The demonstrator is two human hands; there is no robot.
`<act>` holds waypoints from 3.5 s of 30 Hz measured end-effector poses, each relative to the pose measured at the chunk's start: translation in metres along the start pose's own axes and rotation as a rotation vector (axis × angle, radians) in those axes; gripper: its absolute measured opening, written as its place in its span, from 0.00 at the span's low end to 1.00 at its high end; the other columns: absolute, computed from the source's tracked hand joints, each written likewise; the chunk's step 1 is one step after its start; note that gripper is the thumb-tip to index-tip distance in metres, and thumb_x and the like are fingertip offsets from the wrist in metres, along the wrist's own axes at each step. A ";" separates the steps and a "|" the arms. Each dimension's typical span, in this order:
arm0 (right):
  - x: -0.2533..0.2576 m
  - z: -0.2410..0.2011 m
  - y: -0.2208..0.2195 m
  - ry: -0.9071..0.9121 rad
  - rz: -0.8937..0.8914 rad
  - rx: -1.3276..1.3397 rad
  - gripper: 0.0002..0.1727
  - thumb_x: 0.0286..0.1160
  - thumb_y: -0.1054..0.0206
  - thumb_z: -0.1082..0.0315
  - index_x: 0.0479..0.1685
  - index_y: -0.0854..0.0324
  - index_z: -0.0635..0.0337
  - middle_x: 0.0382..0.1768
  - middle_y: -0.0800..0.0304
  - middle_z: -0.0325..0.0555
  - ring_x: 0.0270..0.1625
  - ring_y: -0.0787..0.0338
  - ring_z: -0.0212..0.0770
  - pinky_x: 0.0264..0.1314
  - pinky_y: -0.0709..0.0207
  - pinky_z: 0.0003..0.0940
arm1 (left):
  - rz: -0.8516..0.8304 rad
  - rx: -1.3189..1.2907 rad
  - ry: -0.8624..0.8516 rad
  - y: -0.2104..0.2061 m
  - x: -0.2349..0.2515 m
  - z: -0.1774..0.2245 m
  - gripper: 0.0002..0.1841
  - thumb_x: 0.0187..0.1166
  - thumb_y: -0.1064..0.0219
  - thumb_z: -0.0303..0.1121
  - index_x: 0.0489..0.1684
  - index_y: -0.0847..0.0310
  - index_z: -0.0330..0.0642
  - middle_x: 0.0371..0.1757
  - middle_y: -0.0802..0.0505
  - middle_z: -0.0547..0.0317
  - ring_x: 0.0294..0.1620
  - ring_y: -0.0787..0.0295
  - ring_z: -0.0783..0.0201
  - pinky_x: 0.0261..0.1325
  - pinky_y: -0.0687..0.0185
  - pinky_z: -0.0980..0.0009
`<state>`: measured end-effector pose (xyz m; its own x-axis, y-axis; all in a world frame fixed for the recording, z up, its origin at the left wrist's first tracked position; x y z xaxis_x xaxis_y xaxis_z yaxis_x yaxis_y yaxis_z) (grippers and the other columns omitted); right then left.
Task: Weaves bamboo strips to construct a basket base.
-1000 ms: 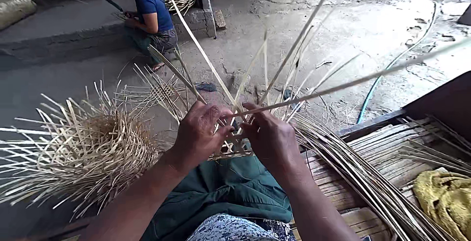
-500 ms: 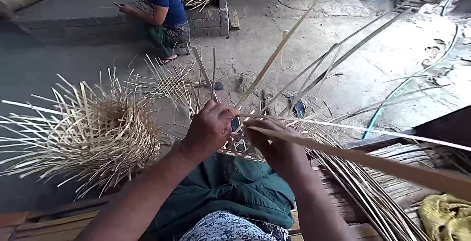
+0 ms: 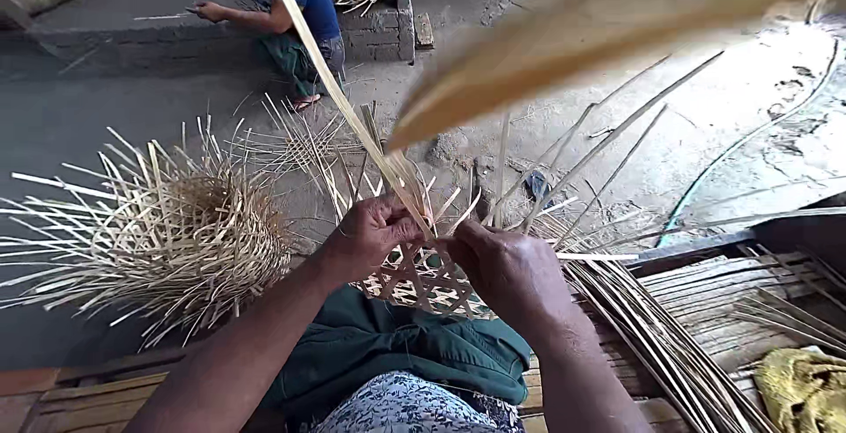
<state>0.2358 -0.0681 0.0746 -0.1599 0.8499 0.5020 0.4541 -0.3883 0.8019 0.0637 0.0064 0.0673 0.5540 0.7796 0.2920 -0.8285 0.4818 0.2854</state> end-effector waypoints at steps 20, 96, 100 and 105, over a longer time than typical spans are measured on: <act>-0.016 0.036 -0.021 -0.341 0.286 0.387 0.14 0.70 0.23 0.56 0.39 0.15 0.58 0.28 0.14 0.37 0.25 0.18 0.26 0.29 0.21 0.23 | 0.074 0.916 -0.516 -0.013 0.013 0.026 0.19 0.73 0.24 0.40 0.61 0.09 0.46 0.39 0.08 0.56 0.40 0.15 0.55 0.38 0.19 0.62; -0.101 0.106 -0.183 -0.744 0.159 1.825 0.29 0.97 0.63 0.50 0.84 0.37 0.58 0.73 0.17 0.49 0.63 0.08 0.42 0.58 0.10 0.39 | 0.910 -0.957 0.420 0.036 -0.122 -0.188 0.21 0.97 0.63 0.42 0.65 0.27 0.39 0.41 0.08 0.50 0.28 0.09 0.62 0.24 0.14 0.72; -0.098 0.092 -0.191 -0.789 0.109 2.024 0.31 0.96 0.63 0.46 0.74 0.22 0.54 0.69 0.12 0.46 0.64 0.08 0.45 0.59 0.11 0.43 | 0.831 -0.795 0.376 0.040 -0.142 -0.200 0.19 0.97 0.59 0.37 0.76 0.32 0.41 0.52 0.10 0.54 0.38 0.09 0.66 0.33 0.14 0.74; -0.103 0.100 -0.212 -0.859 0.024 2.013 0.34 0.95 0.67 0.44 0.76 0.25 0.55 0.59 0.08 0.47 0.55 0.06 0.44 0.52 0.09 0.42 | 0.768 -0.922 0.328 0.038 -0.143 -0.207 0.20 0.97 0.63 0.37 0.76 0.33 0.40 0.57 0.09 0.52 0.50 0.08 0.61 0.49 0.09 0.66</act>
<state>0.2431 -0.0375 -0.1796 -0.0812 0.9805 -0.1791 0.5912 -0.0973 -0.8006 -0.0637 -0.0038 -0.1530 -0.0355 0.9830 -0.1800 -0.7511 -0.1450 -0.6441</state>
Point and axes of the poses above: each hand's wrist, its own x-axis towards the middle knuckle, its own y-axis out of the back of the hand, z = x × y, the point moved 5 cm from there along x, towards the middle knuckle
